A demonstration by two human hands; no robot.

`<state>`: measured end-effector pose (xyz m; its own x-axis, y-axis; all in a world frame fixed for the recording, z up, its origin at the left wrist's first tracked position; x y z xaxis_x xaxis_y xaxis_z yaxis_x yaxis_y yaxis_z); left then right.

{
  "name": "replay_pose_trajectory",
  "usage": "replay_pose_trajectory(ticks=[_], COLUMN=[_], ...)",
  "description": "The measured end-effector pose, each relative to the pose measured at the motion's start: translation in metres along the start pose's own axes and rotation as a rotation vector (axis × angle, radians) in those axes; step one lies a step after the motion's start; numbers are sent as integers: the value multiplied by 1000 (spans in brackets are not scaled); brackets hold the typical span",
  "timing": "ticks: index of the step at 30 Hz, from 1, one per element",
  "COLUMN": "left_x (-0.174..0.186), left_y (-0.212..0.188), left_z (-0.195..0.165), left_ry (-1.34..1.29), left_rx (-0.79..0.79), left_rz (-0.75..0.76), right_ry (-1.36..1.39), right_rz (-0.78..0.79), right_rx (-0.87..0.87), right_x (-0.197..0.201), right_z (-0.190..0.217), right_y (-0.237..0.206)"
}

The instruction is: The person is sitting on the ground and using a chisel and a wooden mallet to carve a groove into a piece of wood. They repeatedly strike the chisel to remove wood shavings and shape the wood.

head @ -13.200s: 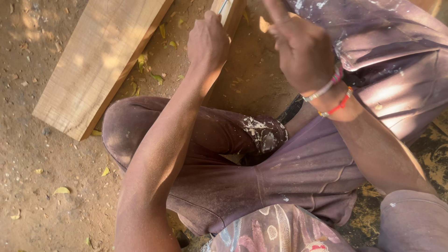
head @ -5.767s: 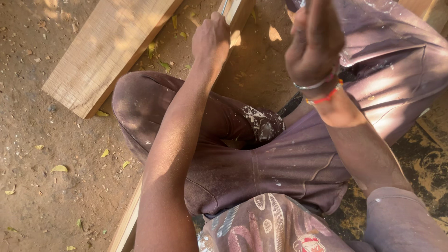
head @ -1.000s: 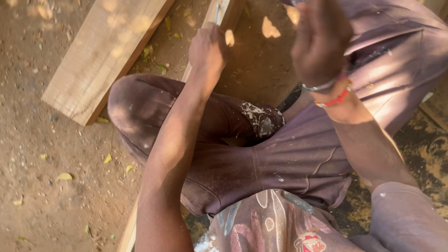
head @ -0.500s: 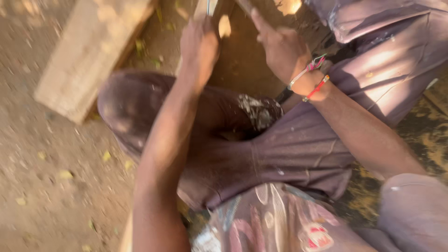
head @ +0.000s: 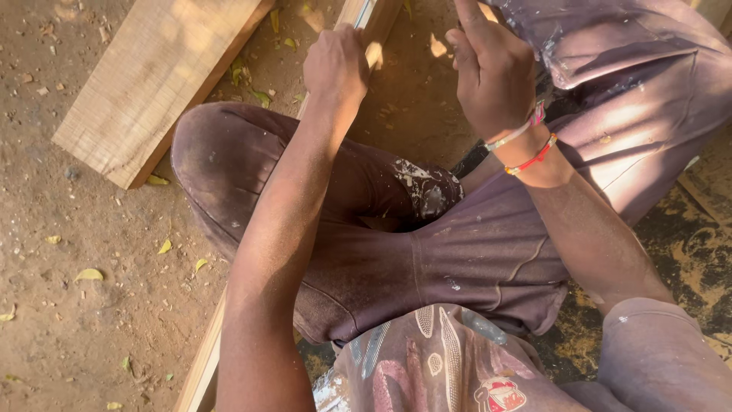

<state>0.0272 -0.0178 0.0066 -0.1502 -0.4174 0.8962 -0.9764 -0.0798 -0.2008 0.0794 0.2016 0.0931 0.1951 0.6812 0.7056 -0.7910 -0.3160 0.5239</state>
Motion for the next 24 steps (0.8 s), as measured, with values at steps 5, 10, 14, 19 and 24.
replay_pose_trajectory(ticks=[5,10,14,19,24], left_x=[-6,-14,-12,-12,-18], left_y=[0,2,0,0,6], left_z=[4,6,8,10,8], left_ry=[-43,-87,-138,-120,-103], left_rx=[-5,58,39,5,32], left_rz=[-138,-31,-84,-146,-67], right_ry=[80,-38,-206,3,70], right_rz=[-171,-75,363,88,-162], right_rx=[45,100,-119,10,58], right_x=[14,3,-30,-17,7], right_z=[8,8,6,3,-5], right_y=[-9,-16,-13,-11,-4])
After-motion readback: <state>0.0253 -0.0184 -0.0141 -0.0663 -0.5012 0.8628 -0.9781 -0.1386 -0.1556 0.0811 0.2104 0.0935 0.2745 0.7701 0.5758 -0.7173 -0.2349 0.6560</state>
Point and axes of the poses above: each hand's wrist, its own y-axis towards the middle knuckle, its own x-axis out of the back of the hand, z = x × y, the point moved 1 cm from there along y, towards the middle knuckle, and after that the axes turned 2 degrees about -z, right-handed, at the moved point
